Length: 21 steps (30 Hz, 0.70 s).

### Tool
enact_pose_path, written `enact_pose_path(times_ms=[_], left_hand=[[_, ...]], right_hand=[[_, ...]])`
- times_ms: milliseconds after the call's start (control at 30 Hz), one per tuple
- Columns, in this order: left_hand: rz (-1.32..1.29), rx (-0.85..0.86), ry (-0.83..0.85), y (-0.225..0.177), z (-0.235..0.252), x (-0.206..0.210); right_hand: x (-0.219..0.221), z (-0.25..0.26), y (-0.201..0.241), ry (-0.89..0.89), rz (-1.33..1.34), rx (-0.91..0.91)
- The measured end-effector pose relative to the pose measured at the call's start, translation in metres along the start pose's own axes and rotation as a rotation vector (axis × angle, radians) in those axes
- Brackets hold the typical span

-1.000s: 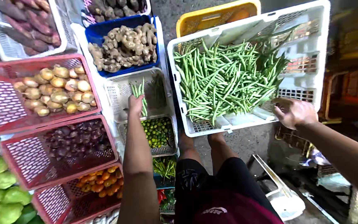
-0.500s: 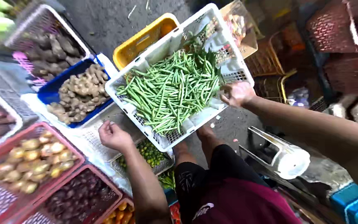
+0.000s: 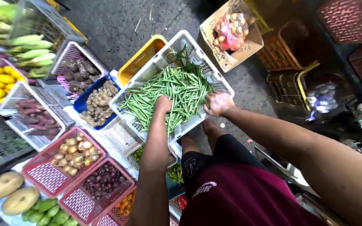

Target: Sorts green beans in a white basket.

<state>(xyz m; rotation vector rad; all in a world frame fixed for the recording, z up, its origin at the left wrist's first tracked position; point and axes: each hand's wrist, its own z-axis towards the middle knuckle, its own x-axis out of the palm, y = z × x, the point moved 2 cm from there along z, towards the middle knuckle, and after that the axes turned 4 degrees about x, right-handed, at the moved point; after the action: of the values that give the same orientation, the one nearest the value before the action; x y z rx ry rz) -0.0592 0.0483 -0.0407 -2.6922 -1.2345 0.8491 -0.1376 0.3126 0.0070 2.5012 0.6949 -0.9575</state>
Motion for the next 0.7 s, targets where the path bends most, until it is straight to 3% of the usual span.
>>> enact_pose_path(times_ms=[233,367,467,700], left_hand=[[-0.062,0.008,-0.006,0.016,-0.043,-0.003],[-0.42,-0.047,-0.208,0.043,-0.081,-0.011],[-0.668,-0.094,-0.307,0.039,-0.084,-0.001],[-0.176,-0.315,-0.306,-0.02,-0.013,0.009]], right_hand=[[-0.004,0.001,0.001,0.077,0.014,-0.003],[-0.005,0.001,0.001,0.096,0.029,-0.007],[-0.004,0.001,0.002,0.096,0.013,-0.015],[-0.002,0.001,0.004,0.074,0.018,-0.007]])
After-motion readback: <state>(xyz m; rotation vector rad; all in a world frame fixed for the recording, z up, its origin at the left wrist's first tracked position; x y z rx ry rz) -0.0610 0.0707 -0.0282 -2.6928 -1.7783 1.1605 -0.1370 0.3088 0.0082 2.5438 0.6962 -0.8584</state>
